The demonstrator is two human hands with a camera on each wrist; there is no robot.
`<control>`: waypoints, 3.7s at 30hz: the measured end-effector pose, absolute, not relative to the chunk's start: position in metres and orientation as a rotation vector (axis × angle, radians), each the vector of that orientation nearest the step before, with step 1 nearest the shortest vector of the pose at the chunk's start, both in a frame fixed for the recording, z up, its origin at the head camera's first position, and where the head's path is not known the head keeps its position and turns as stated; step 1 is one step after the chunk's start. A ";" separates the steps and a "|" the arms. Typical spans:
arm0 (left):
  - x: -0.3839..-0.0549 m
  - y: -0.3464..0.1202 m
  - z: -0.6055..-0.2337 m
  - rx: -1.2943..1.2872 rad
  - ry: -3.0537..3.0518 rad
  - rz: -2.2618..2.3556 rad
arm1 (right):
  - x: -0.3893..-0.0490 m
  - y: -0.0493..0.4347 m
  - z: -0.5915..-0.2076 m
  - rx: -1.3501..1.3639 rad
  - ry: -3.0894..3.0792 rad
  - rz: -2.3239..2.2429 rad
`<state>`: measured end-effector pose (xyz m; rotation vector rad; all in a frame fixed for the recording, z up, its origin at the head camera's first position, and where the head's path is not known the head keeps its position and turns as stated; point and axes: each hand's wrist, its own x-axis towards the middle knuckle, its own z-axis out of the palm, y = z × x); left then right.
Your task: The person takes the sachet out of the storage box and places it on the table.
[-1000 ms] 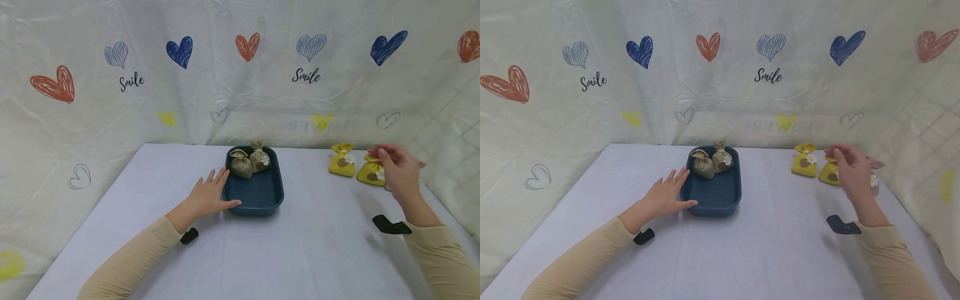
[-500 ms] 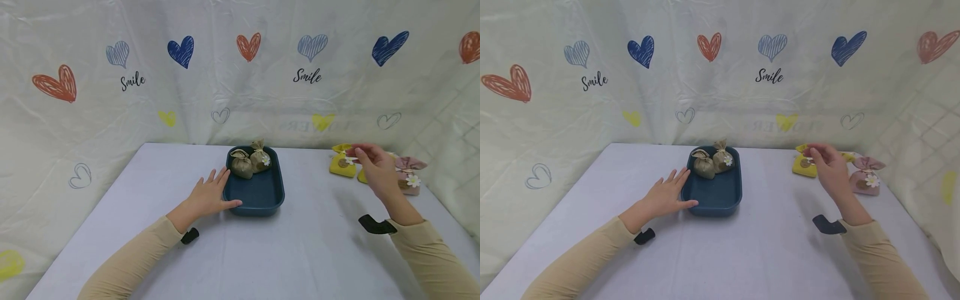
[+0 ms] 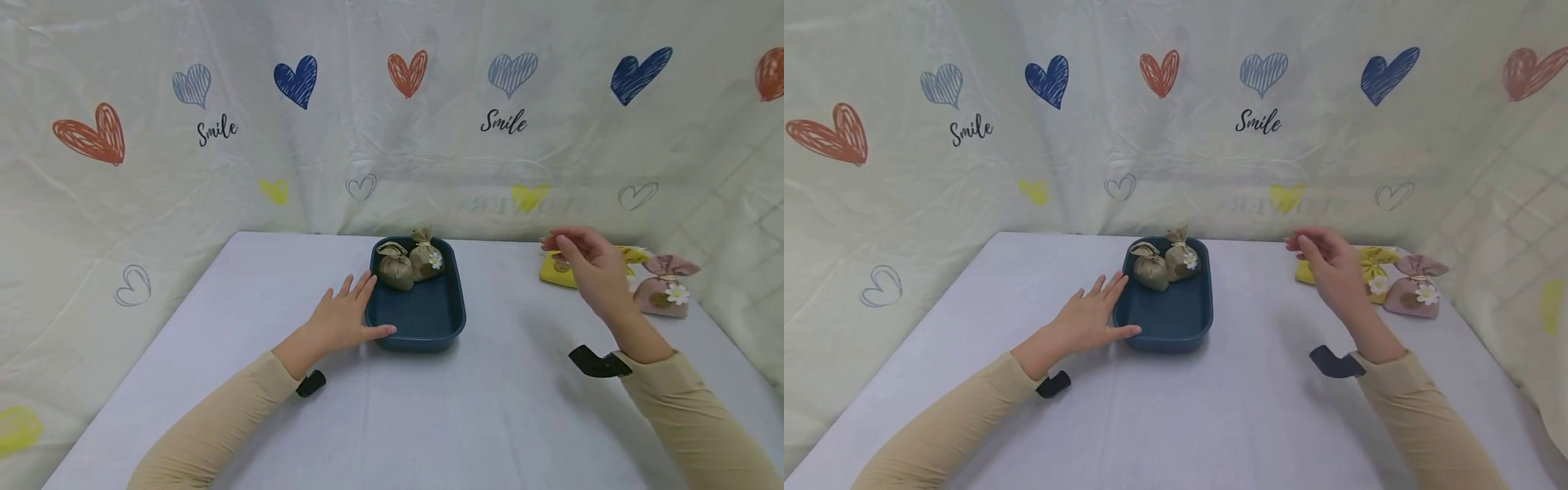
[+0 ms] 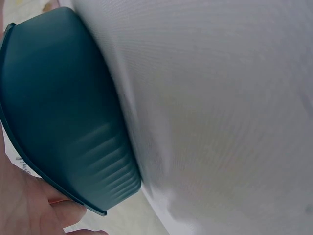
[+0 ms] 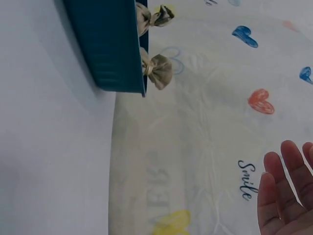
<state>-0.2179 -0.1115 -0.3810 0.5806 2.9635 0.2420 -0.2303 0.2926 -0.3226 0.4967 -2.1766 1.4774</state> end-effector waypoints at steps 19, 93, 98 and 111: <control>-0.219 -0.112 -0.381 0.589 2.963 0.244 | -0.239 0.248 -0.318 0.670 -2.182 1.475; -0.223 -0.112 -0.385 0.605 2.965 0.238 | -0.325 0.128 -0.324 0.685 -2.732 1.634; -0.223 -0.113 -0.385 0.612 2.970 0.237 | -0.325 0.120 -0.327 0.734 -2.793 1.525; -0.223 -0.115 -0.386 0.625 2.976 0.260 | -0.332 0.105 -0.334 0.778 -2.894 1.271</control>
